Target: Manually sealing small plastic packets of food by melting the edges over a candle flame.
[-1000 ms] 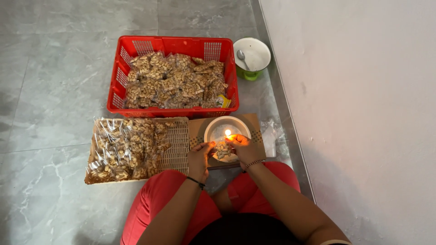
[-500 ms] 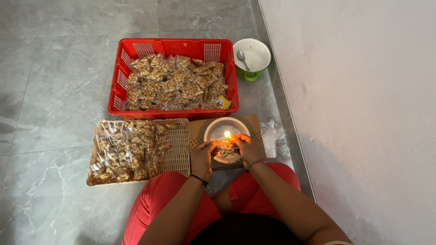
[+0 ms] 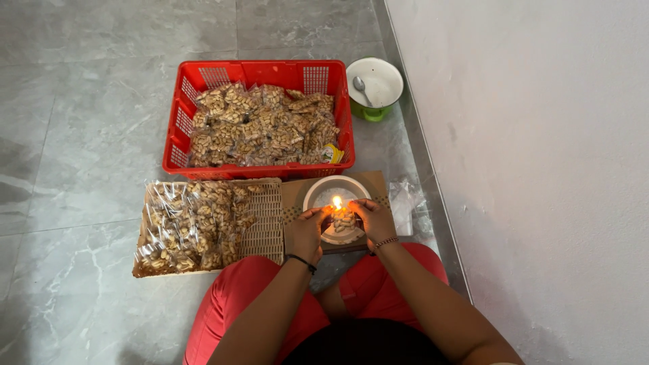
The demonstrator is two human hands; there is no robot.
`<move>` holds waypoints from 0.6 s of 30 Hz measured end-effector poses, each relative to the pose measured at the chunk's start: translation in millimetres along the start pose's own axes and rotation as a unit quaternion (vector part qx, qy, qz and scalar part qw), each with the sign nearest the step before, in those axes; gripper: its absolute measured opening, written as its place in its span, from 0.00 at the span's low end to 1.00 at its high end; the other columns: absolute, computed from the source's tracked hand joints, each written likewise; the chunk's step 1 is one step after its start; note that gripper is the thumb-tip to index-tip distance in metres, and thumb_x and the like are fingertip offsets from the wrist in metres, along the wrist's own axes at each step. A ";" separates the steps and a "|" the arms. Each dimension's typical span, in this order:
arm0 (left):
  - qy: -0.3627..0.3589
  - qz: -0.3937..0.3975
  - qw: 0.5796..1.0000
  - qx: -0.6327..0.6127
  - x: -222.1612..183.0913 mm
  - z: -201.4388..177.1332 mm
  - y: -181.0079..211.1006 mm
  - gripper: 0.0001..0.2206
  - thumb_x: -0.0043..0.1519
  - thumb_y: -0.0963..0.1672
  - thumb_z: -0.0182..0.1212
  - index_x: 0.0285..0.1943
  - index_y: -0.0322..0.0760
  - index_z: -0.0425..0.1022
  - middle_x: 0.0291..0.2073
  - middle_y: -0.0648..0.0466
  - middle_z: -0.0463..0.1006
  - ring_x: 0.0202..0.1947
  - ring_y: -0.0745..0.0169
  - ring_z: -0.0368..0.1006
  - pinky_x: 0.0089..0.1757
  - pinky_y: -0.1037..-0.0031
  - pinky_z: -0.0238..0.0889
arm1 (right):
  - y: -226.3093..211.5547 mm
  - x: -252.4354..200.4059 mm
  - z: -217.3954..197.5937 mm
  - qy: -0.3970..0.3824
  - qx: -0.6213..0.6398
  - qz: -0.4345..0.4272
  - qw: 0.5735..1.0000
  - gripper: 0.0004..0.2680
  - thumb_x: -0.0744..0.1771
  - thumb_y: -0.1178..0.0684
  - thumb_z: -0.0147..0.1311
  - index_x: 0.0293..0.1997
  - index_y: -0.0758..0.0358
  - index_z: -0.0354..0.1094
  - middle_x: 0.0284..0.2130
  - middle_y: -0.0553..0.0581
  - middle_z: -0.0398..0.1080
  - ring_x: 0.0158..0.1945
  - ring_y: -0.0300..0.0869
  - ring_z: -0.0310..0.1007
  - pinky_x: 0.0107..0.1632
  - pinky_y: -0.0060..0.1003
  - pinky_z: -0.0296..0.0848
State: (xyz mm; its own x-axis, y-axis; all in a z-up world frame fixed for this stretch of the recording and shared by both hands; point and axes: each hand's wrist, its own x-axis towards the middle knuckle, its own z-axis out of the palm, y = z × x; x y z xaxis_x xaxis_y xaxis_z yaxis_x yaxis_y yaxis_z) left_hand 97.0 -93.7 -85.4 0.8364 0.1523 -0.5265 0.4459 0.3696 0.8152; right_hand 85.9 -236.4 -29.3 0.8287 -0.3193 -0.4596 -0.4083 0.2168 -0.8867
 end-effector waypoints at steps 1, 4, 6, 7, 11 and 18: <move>0.000 0.001 1.000 0.001 0.0 1.6 0.3 0.09 0.53 0.42 0.74 0.36 0.29 0.83 0.22 0.46 0.79 0.27 0.63 0.78 0.41 0.76 0.75 | -1.4 -1.2 -0.6 0.000 0.001 0.000 1.000 0.06 0.63 0.54 0.66 0.34 0.67 0.78 0.20 0.57 0.68 0.27 0.39 0.66 0.31 0.31 0.71; 0.003 0.001 1.000 -0.007 0.2 6.1 0.2 0.09 0.54 0.41 0.72 0.37 0.27 0.83 0.23 0.46 0.79 0.27 0.63 0.78 0.41 0.75 0.75 | -0.4 1.0 -4.2 0.005 0.014 0.004 1.000 0.05 0.63 0.54 0.66 0.32 0.64 0.77 0.21 0.54 0.66 0.29 0.37 0.66 0.33 0.28 0.70; -0.009 0.002 1.000 -0.002 -0.5 7.4 -2.1 0.10 0.53 0.42 0.74 0.36 0.28 0.83 0.22 0.47 0.79 0.28 0.64 0.78 0.42 0.76 0.74 | 8.4 8.9 -8.8 0.007 0.015 0.004 1.000 0.06 0.62 0.53 0.67 0.33 0.65 0.76 0.22 0.54 0.67 0.30 0.37 0.67 0.33 0.28 0.71; -0.009 0.002 1.000 -0.001 -1.0 8.8 -1.9 0.10 0.53 0.42 0.74 0.36 0.28 0.83 0.22 0.47 0.79 0.28 0.64 0.78 0.42 0.76 0.74 | 9.9 9.9 -10.0 0.007 0.015 0.004 1.000 0.06 0.62 0.53 0.67 0.33 0.65 0.76 0.22 0.54 0.67 0.30 0.37 0.67 0.33 0.28 0.71; -0.009 -0.004 1.000 -0.001 -0.5 13.1 -4.5 0.10 0.52 0.42 0.74 0.37 0.28 0.83 0.21 0.47 0.78 0.28 0.62 0.79 0.42 0.75 0.75 | 18.0 15.0 -16.6 0.010 0.030 0.011 0.999 0.07 0.62 0.53 0.67 0.34 0.64 0.75 0.22 0.53 0.66 0.30 0.35 0.66 0.33 0.25 0.70; -0.013 -0.011 1.000 -0.023 28.1 12.7 -43.1 0.09 0.53 0.42 0.75 0.36 0.29 0.82 0.21 0.49 0.78 0.27 0.64 0.78 0.43 0.76 0.74 | 5.7 3.5 -21.9 0.016 0.040 0.006 0.999 0.08 0.63 0.55 0.67 0.38 0.70 0.76 0.22 0.58 0.68 0.29 0.38 0.67 0.30 0.29 0.70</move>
State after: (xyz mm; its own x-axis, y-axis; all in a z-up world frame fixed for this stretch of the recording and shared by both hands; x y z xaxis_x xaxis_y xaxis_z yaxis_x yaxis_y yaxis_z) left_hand 105.4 -117.0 -132.3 0.8346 0.1200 -0.5376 0.4501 0.4141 0.7912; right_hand 78.2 -256.5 -37.0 0.8109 -0.3457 -0.4722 -0.3851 0.2924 -0.8753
